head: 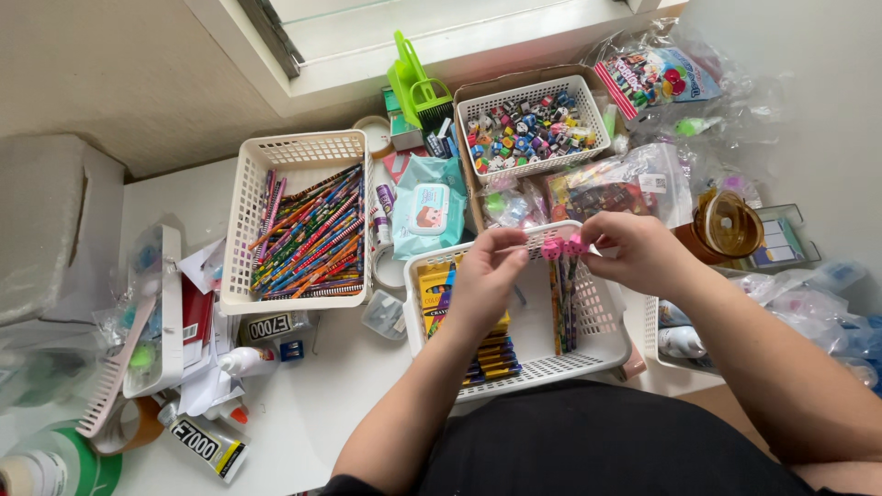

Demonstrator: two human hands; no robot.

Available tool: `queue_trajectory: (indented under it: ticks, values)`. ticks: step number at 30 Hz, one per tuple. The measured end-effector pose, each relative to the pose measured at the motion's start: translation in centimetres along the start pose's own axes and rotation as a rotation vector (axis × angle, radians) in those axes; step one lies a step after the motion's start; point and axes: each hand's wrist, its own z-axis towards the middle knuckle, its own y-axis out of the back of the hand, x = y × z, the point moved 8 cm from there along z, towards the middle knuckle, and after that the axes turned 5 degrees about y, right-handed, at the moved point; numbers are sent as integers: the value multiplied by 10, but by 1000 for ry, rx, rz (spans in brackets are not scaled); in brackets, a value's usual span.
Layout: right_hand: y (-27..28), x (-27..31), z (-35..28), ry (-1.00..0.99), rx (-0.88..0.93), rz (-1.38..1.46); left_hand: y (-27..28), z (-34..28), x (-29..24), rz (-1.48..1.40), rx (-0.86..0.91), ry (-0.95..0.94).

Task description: The person attaches small character toppers to pencils one by one and places them into a white basket. The person repeatedly picks up pencils and toppers from nearby baskets, fits the toppers onto the pencil ends, and arranges the finished pencils in a separate container.

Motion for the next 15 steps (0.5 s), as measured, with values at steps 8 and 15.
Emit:
queue_trajectory:
  ticks: [8,15]
  values:
    - [-28,0,8,422,121,-415,62,-32,-41,-76,-140,-45]
    - [-28,4,14,485,55,-666,101,-44,-50,-101,-261,-118]
